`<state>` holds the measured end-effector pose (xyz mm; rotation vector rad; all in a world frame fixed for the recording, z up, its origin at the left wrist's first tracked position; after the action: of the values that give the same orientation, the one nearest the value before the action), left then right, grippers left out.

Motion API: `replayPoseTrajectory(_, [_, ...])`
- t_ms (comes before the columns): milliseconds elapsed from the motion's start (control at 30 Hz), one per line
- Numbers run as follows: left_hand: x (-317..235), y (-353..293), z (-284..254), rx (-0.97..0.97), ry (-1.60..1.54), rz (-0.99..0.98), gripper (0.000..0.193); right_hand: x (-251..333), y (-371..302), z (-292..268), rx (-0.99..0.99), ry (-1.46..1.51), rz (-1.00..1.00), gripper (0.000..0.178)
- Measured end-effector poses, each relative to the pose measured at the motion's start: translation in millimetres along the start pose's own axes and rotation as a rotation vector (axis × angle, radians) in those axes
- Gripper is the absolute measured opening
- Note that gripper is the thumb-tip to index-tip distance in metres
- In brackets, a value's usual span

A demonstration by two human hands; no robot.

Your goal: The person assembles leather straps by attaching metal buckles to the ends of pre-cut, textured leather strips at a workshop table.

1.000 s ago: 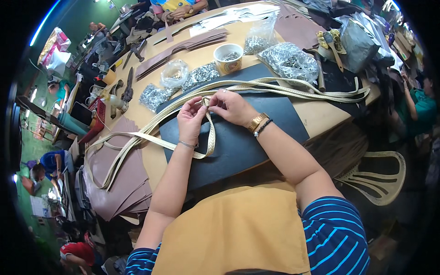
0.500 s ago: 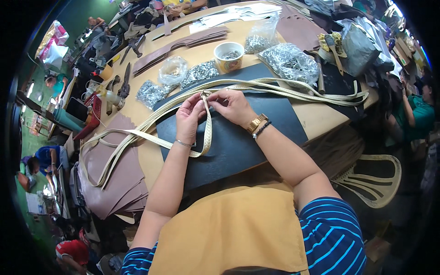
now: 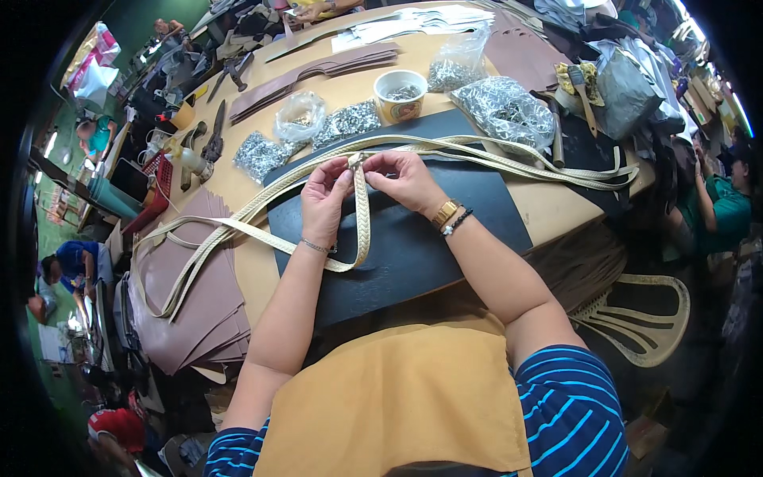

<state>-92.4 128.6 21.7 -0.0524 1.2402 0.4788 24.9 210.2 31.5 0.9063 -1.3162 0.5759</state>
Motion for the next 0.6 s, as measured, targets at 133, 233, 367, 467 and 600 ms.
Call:
replayPoseTrajectory(133, [8,-3,1,-0.018,0.001,-0.112,0.023,6,-3,4,0.013,-0.088,-0.03,0.014])
replayPoseTrajectory(233, [7,-2,1,-0.009,0.012,-0.061,0.023,9,-5,7,-0.005,-0.205,-0.066,0.013])
replayPoseTrajectory(367, [10,-1,-10,-0.06,-0.046,-0.027,0.023,13,-4,10,0.029,-0.334,-0.022,0.013])
replayPoseTrajectory(467, [10,1,-20,-0.112,-0.082,-0.036,0.025,21,-3,-1,-0.058,-0.442,0.024,0.014])
replayPoseTrajectory(600, [14,0,-20,-0.16,-0.071,-0.055,0.032,47,-3,-2,-0.141,-0.369,-0.265,0.014])
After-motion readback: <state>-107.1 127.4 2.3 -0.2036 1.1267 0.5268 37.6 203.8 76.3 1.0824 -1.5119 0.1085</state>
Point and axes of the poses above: each hand's wrist, its own y-axis towards the middle knuckle, its own z-axis out of the palm, x = y × z, the point moved 10 cm from there along y, towards the middle knuckle, and after that the axes turned 5 degrees about x, right-handed, at the moved point
